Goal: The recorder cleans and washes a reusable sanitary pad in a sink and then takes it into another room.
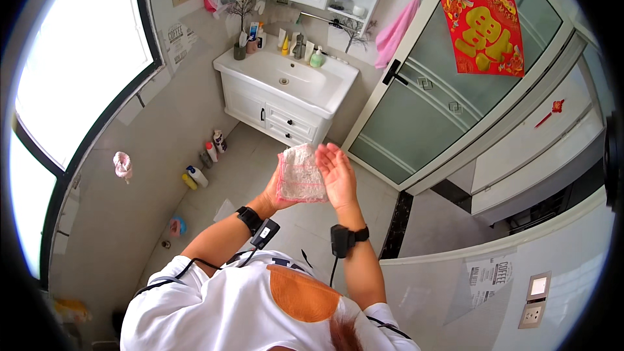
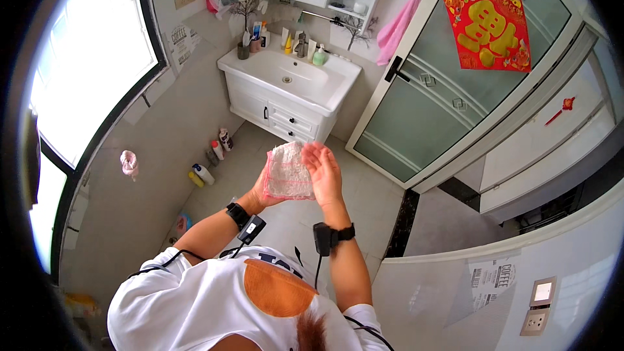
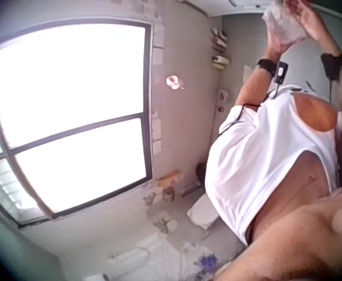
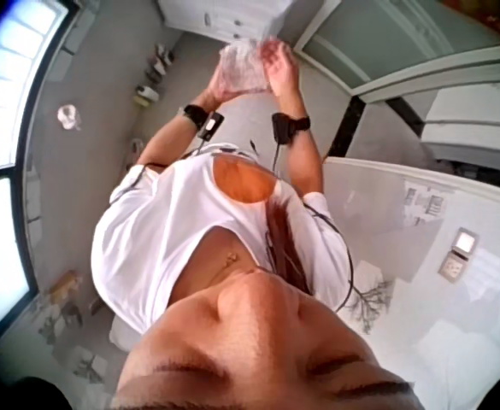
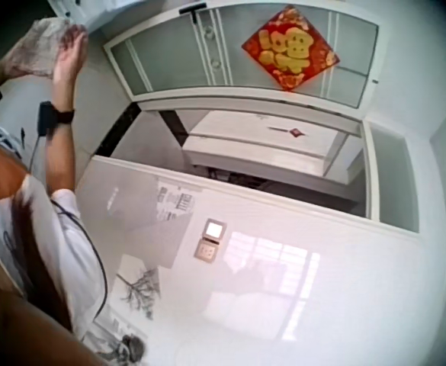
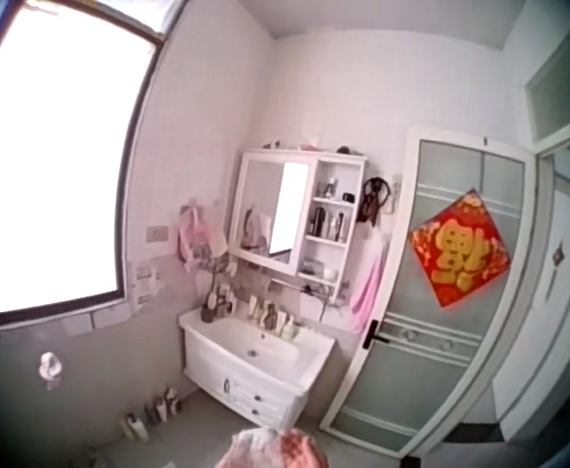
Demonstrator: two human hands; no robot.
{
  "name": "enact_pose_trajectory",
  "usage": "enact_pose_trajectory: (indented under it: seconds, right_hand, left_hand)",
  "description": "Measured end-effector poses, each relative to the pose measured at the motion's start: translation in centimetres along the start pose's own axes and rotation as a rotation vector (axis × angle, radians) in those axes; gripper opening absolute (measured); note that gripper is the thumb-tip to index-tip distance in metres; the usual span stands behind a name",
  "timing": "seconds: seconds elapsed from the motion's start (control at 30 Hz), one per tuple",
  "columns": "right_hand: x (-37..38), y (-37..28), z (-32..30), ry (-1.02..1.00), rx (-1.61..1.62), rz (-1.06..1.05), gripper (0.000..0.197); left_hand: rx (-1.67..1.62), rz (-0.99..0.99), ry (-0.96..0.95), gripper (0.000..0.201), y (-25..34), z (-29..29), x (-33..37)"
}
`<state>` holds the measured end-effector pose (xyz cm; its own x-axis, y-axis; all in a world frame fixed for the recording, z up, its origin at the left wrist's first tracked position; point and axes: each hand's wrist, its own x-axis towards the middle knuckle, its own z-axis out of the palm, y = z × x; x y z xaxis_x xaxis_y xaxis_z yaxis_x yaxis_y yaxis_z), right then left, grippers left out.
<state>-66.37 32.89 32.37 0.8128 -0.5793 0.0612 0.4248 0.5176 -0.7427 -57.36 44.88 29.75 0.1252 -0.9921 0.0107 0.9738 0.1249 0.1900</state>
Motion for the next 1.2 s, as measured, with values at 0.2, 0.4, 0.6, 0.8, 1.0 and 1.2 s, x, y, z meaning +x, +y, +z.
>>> enact_pose_trajectory:
  seconds: [0.2, 0.4, 0.6, 0.8, 1.0, 1.2]
  right_hand:
    - [0.2, 9.0, 2.3, 0.101, 0.333, 0.140, 0.036]
    - [-2.2, 9.8, 0.5, -0.001, -0.313, 0.038, 0.035]
    - [-2.9, 6.8, -1.6, 0.113, -1.292, -0.365, 0.068]
    - [-3.6, 8.2, -4.0, 0.207, -0.605, 0.358, 0.082]
    - [-7.2, 8.0, -6.2, 0.049, -0.346, 0.393, 0.046]
    - [-8.7, 7.6, -3.9, 0.038, -0.392, 0.262, 0.042]
  left_hand:
    - [0.020, 0.165, -0.062, 0.062, 0.2, -4.6, 2.4]
    - [-0.047, 0.098, 0.203, 0.057, 0.4, -3.7, 0.4]
    - [0.371, 0.081, 0.276, 0.062, 3.4, -5.6, 0.9]
    - [0.500, -0.244, 0.237, 0.066, 0.3, -0.5, -0.5]
    - [1.016, -0.449, 0.027, 0.062, -0.5, -5.5, -0.1]
    - [0.557, -0.541, 0.006, 0.058, -0.5, -9.1, 0.5]
